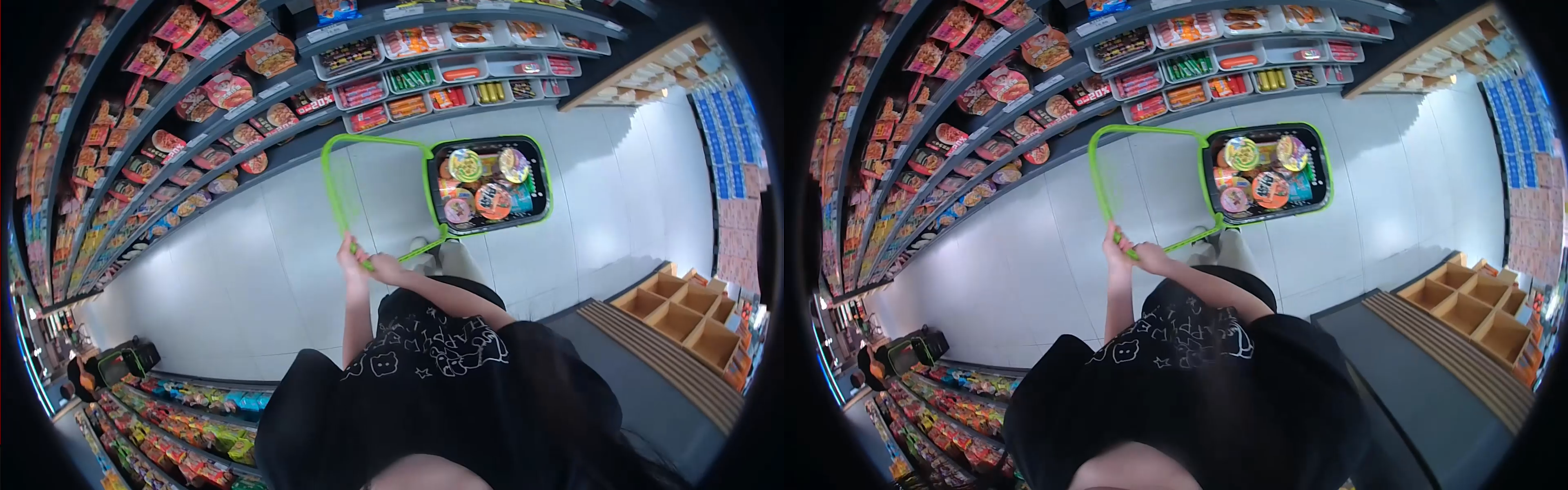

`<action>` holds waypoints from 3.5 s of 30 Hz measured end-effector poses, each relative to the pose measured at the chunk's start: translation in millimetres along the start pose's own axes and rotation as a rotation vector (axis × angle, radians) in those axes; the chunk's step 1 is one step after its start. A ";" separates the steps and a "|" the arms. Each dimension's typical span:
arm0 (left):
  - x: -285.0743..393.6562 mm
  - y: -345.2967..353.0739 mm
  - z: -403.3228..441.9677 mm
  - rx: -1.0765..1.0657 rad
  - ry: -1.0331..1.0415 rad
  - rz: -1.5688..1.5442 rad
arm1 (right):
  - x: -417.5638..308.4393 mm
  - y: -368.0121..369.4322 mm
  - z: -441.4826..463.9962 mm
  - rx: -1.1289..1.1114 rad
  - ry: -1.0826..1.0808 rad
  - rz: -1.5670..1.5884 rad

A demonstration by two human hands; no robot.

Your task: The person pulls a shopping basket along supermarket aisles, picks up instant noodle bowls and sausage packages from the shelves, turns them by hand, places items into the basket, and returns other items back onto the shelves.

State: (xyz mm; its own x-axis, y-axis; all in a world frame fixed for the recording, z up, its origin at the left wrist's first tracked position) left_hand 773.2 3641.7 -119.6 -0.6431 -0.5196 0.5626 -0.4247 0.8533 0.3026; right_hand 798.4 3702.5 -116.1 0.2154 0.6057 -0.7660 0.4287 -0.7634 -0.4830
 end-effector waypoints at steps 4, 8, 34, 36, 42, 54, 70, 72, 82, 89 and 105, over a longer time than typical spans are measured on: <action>29.8 -32.5 -29.0 0.156 0.192 0.050 | -33.7 25.8 -9.4 -0.065 -0.115 0.086; 60.7 -49.1 -39.3 0.222 0.335 0.188 | -65.0 41.5 -11.5 -0.169 -0.179 0.041; -23.3 -277.1 103.9 0.411 0.338 1.078 | 580.1 -196.0 -100.2 0.489 0.778 0.100; -88.7 -238.3 94.5 0.240 0.371 0.896 | 588.1 -210.8 -75.7 0.526 0.803 0.012; -241.8 -93.8 8.0 -0.031 0.097 1.212 | 595.9 -189.8 -28.0 0.369 0.863 -0.060; -233.1 49.1 -14.5 -0.224 0.206 0.970 | 530.6 -231.7 -74.8 0.522 0.592 -0.138; -54.0 354.2 -176.0 -0.868 0.416 0.472 | 86.3 -336.4 -229.8 0.139 -0.190 0.799; -36.7 353.3 -176.8 -0.834 0.447 0.516 | 60.0 -346.5 -231.8 0.192 -0.296 0.840; -32.1 362.3 -189.0 -0.758 0.667 0.575 | 68.3 -392.8 -191.2 0.485 -0.273 0.886; -54.6 422.0 -168.4 -0.542 0.850 0.737 | 148.8 -458.2 -179.9 0.507 -0.241 0.992; -152.2 527.5 -153.7 -0.379 0.652 0.668 | 120.1 -853.6 -97.4 0.460 -0.519 0.823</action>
State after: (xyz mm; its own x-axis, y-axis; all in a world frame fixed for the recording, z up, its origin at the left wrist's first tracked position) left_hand 745.0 4177.7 72.6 -0.1524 0.0994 0.9833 0.1993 0.9776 -0.0679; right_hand 543.7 4448.8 245.6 -0.1583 -0.2191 -0.9628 -0.0727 -0.9698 0.2327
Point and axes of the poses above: each hand's wrist, its own z-axis towards the middle knuckle, its own y-axis out of the palm, x = y × z, the point moved 10 cm from there along z, towards the middle knuckle, and after that the axes turned 2 degrees about x, right-handed, at the moved point
